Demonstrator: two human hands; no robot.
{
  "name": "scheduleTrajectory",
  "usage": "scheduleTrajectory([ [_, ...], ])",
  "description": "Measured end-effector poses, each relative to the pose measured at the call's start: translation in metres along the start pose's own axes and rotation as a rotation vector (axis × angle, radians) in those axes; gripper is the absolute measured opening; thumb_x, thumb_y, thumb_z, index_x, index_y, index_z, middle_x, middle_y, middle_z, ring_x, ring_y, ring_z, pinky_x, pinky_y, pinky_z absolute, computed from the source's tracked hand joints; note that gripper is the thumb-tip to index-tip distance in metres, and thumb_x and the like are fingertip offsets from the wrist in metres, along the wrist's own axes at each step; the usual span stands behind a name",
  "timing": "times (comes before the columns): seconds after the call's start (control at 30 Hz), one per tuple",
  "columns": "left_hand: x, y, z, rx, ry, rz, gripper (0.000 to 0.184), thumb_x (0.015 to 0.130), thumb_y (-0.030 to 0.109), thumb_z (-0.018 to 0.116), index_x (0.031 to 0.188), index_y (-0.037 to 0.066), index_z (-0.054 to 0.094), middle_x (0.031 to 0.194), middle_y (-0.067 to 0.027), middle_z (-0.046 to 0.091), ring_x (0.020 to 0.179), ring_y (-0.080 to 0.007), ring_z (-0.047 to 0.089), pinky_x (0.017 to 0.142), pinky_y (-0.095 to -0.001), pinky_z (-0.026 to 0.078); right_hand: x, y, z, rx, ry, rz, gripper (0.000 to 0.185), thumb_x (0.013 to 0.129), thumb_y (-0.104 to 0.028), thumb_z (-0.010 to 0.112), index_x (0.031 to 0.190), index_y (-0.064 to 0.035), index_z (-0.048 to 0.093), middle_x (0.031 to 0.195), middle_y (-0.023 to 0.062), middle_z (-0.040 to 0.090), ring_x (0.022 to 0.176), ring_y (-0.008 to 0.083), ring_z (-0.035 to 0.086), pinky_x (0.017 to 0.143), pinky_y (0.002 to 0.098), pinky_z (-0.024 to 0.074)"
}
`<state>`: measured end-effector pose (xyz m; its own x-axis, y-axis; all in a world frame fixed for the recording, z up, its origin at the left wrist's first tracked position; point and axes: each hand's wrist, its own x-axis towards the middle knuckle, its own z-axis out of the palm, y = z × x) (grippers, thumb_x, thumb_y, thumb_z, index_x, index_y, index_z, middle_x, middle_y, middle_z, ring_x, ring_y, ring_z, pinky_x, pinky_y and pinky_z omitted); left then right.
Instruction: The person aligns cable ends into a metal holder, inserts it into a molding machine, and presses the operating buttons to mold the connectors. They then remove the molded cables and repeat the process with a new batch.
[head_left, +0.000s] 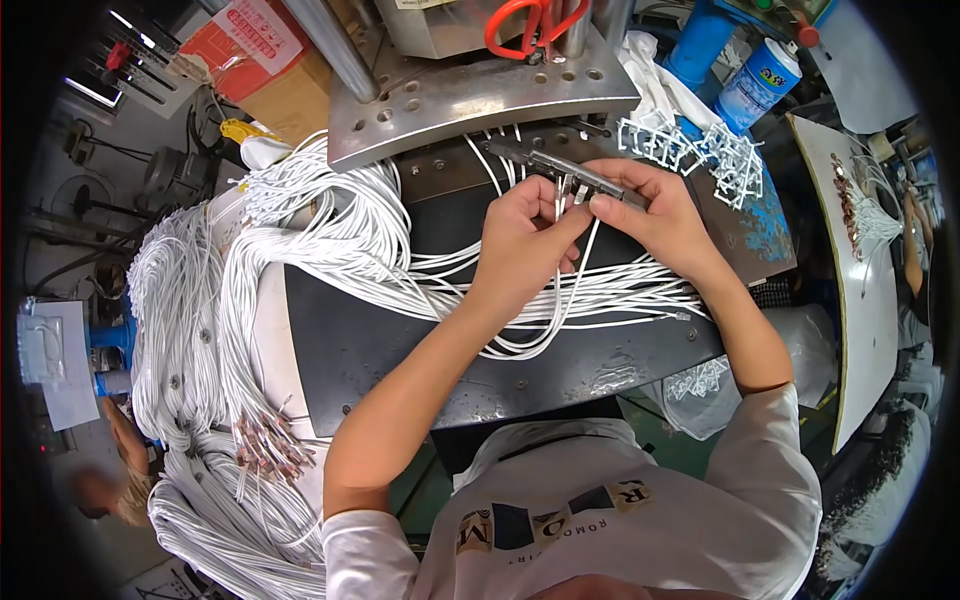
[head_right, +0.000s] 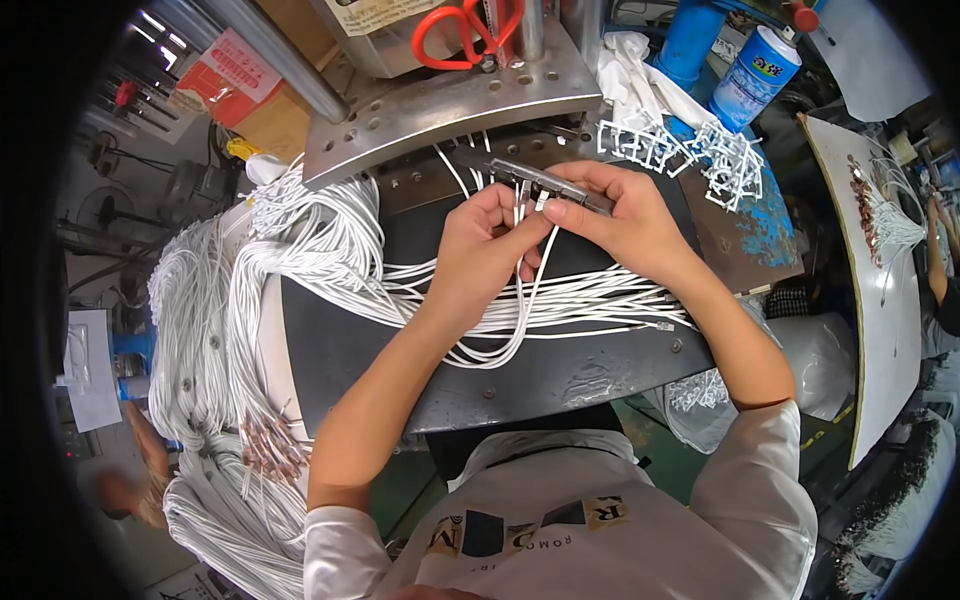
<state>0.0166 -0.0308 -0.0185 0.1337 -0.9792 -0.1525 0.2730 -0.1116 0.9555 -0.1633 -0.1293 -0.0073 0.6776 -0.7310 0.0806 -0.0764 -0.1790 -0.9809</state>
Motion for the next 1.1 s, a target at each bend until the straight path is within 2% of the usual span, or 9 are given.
scheduleTrajectory([
  [0.1,-0.002,0.001,0.002,0.120,0.036,0.003,0.019,0.099,0.018,0.075,0.099,0.003,0.064,0.080,-0.0017,0.066,0.062,-0.0069,0.062,0.051,-0.0229,0.050,0.000,-0.004,-0.002,-0.027,-0.049,0.031,0.045,0.096,-0.015,0.079,0.135,0.0045,0.066,0.122,0.0084,0.073,0.110,0.0115,0.066,0.099,0.0285,0.0513],
  [0.2,-0.001,-0.003,0.000,0.062,0.022,0.004,0.022,0.100,0.020,0.074,0.105,0.000,0.067,0.082,-0.0018,0.066,0.066,-0.0065,0.063,0.054,-0.0230,0.052,0.000,-0.006,-0.002,-0.108,-0.046,-0.031,0.042,0.095,-0.014,0.079,0.131,0.0049,0.068,0.118,0.0077,0.075,0.105,0.0107,0.067,0.095,0.0269,0.0528],
  [0.3,0.001,-0.005,-0.001,-0.036,0.025,-0.001,0.026,0.102,0.021,0.073,0.115,-0.001,0.070,0.085,-0.0017,0.067,0.071,-0.0061,0.063,0.058,-0.0229,0.053,0.002,-0.002,-0.005,-0.065,0.016,0.005,0.039,0.095,-0.017,0.081,0.126,0.0044,0.071,0.111,0.0072,0.077,0.101,0.0104,0.068,0.091,0.0271,0.0536],
  [0.4,-0.001,0.000,-0.007,0.052,0.051,0.034,0.027,0.104,0.022,0.071,0.118,-0.001,0.072,0.087,-0.0010,0.067,0.074,-0.0062,0.062,0.063,-0.0230,0.054,0.001,0.000,-0.009,0.076,0.084,0.089,0.037,0.096,-0.016,0.080,0.126,0.0035,0.072,0.111,0.0074,0.077,0.100,0.0095,0.068,0.091,0.0255,0.0538],
  [0.63,0.000,0.004,-0.009,-0.105,0.013,-0.083,0.025,0.100,0.025,0.076,0.105,0.001,0.071,0.087,-0.0017,0.069,0.067,-0.0055,0.058,0.060,-0.0224,0.044,0.000,-0.001,-0.006,0.147,0.077,0.128,0.035,0.095,-0.016,0.081,0.124,0.0028,0.074,0.109,0.0076,0.077,0.096,0.0086,0.068,0.089,0.0251,0.0546],
  [0.73,-0.001,0.005,-0.006,-0.138,0.017,-0.099,0.023,0.100,0.022,0.075,0.108,0.001,0.071,0.088,-0.0023,0.069,0.069,-0.0055,0.059,0.060,-0.0223,0.044,0.000,-0.004,-0.008,-0.048,0.065,0.030,0.033,0.093,-0.016,0.083,0.120,0.0026,0.076,0.106,0.0076,0.078,0.094,0.0086,0.068,0.086,0.0247,0.0549],
  [0.83,0.000,-0.001,-0.008,-0.207,0.003,-0.098,0.023,0.101,0.021,0.074,0.111,0.000,0.070,0.090,-0.0036,0.071,0.071,-0.0066,0.060,0.061,-0.0230,0.045,0.001,-0.004,-0.010,-0.094,0.075,-0.018,0.033,0.091,-0.015,0.084,0.118,0.0024,0.077,0.105,0.0079,0.078,0.092,0.0087,0.068,0.083,0.0243,0.0551],
  [0.93,-0.002,0.005,-0.004,-0.220,0.080,-0.058,0.025,0.103,0.021,0.072,0.114,-0.002,0.068,0.094,-0.0072,0.073,0.073,-0.0079,0.060,0.061,-0.0237,0.045,0.001,-0.004,-0.012,0.024,0.141,0.078,0.034,0.091,-0.015,0.085,0.119,0.0022,0.077,0.105,0.0081,0.078,0.091,0.0090,0.068,0.083,0.0243,0.0554],
  [1.1,0.002,0.003,-0.014,-0.026,0.077,-0.019,0.032,0.105,0.024,0.068,0.120,-0.005,0.064,0.103,-0.0131,0.075,0.077,-0.0104,0.064,0.070,-0.0250,0.054,0.000,0.001,-0.018,0.137,0.180,0.110,0.034,0.094,-0.013,0.082,0.122,0.0040,0.074,0.104,0.0104,0.079,0.089,0.0098,0.071,0.080,0.0221,0.0565],
])
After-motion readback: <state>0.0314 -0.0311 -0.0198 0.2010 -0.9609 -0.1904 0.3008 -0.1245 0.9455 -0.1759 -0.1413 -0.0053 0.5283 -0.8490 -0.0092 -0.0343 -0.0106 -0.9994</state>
